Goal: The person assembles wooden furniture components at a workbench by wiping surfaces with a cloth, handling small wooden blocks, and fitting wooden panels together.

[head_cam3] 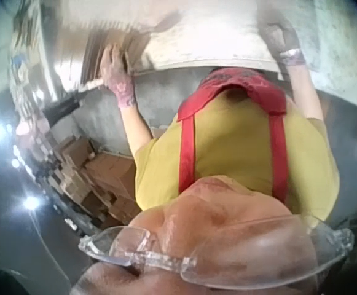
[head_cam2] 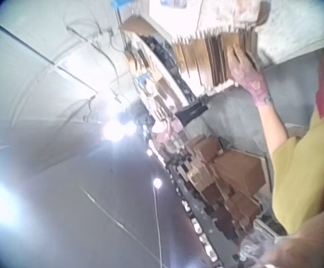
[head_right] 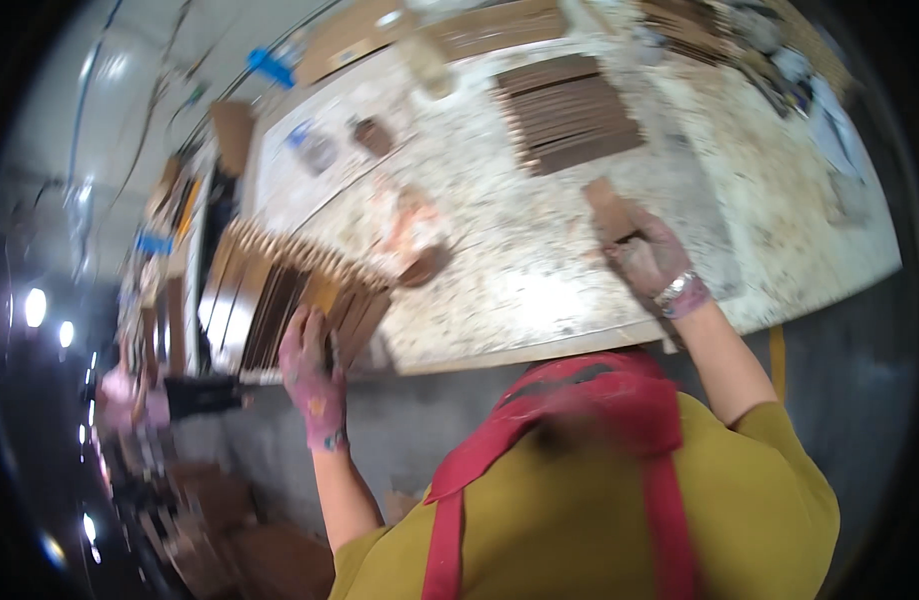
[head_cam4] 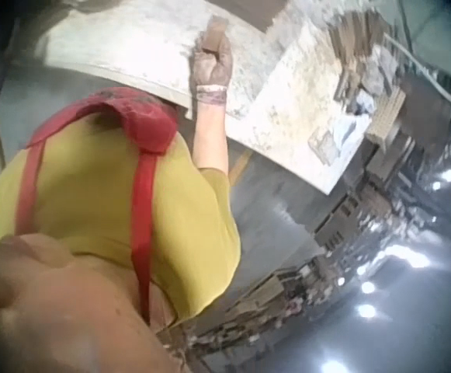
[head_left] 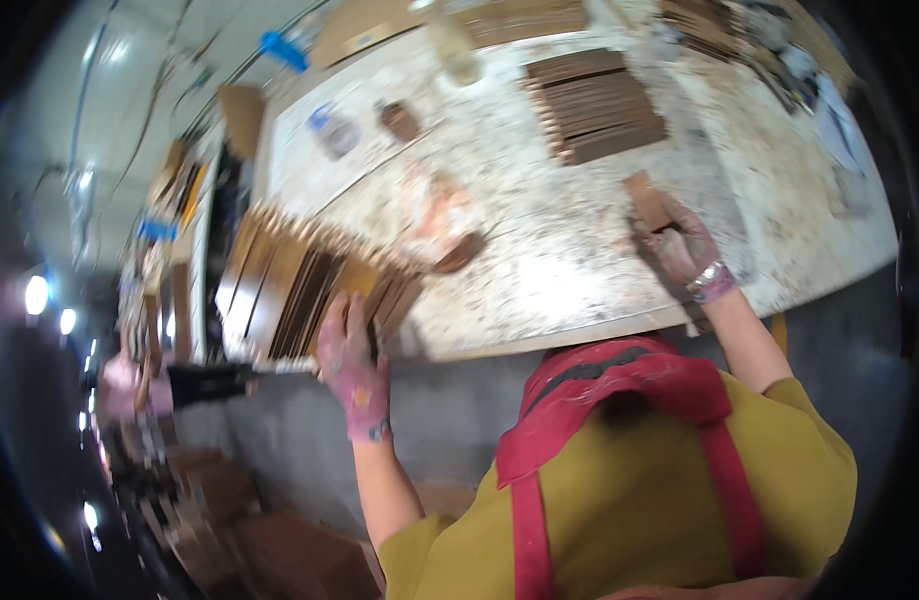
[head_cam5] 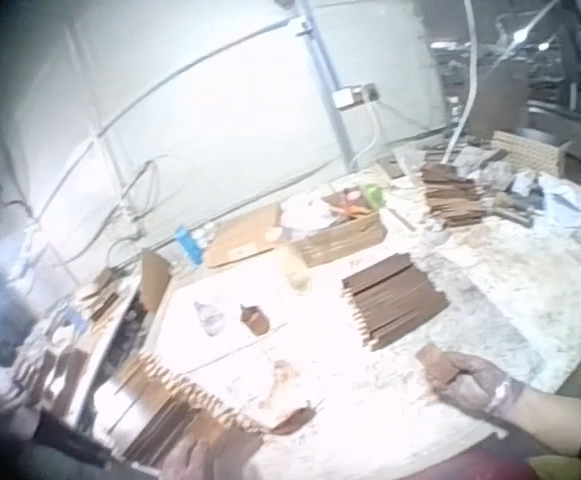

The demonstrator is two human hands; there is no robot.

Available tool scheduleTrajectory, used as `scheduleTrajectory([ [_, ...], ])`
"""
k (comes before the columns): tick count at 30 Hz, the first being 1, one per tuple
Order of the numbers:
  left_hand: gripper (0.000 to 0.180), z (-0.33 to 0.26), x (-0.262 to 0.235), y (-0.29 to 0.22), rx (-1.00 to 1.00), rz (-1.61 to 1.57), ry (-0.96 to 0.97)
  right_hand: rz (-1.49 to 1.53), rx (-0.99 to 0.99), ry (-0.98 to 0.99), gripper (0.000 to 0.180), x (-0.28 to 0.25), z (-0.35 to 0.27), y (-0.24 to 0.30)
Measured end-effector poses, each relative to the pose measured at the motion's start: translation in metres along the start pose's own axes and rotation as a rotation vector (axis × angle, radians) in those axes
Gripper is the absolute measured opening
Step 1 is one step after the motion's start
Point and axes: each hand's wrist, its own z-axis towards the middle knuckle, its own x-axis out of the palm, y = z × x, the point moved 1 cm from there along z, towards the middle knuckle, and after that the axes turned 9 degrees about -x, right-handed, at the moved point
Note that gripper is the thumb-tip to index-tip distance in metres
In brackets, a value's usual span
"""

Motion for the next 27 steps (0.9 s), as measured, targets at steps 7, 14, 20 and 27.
scheduleTrajectory([
  [7,0.041,0.071,0.095,-0.159,0.285,-0.685,0.258,0.187,-0.023,-0.196,0.038,0.02,-0.042,0.016],
  [14,0.043,0.108,0.207,-0.256,0.613,-0.545,-0.063,0.062,-0.264,-0.312,0.04,-0.011,-0.091,0.04],
  [20,0.05,0.113,0.194,-0.259,0.539,-0.651,0.166,-0.373,-0.311,-0.475,0.044,-0.025,-0.112,0.043],
  [27,0.046,0.102,0.201,-0.206,0.432,-0.482,0.582,-0.707,-0.237,-0.516,0.054,0.003,-0.053,0.056],
])
